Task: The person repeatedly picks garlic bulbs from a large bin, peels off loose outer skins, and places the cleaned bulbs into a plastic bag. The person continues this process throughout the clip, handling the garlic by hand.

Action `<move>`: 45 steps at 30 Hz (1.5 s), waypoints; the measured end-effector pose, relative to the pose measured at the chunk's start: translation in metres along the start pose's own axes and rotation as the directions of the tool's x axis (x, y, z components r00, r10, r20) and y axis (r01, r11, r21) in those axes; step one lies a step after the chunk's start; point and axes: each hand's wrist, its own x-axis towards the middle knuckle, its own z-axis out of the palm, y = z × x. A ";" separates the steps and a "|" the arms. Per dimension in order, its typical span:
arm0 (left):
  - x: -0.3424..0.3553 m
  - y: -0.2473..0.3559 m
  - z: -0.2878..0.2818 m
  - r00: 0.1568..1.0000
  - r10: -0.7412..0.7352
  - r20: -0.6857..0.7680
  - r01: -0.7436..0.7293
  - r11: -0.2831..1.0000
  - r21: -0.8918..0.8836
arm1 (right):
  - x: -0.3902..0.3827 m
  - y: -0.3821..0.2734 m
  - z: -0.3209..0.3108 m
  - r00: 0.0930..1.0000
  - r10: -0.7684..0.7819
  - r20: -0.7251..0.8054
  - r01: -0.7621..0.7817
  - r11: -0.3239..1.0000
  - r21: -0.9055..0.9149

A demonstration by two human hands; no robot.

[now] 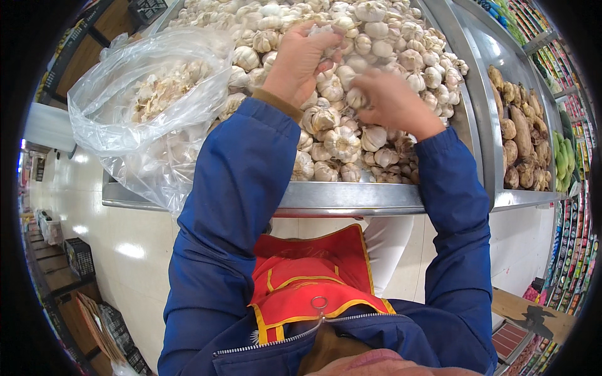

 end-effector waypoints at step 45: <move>0.002 -0.003 -0.002 1.000 -0.010 0.020 0.010 1.000 0.027 | 0.006 0.014 0.013 0.992 -0.128 0.004 0.128 0.992 0.021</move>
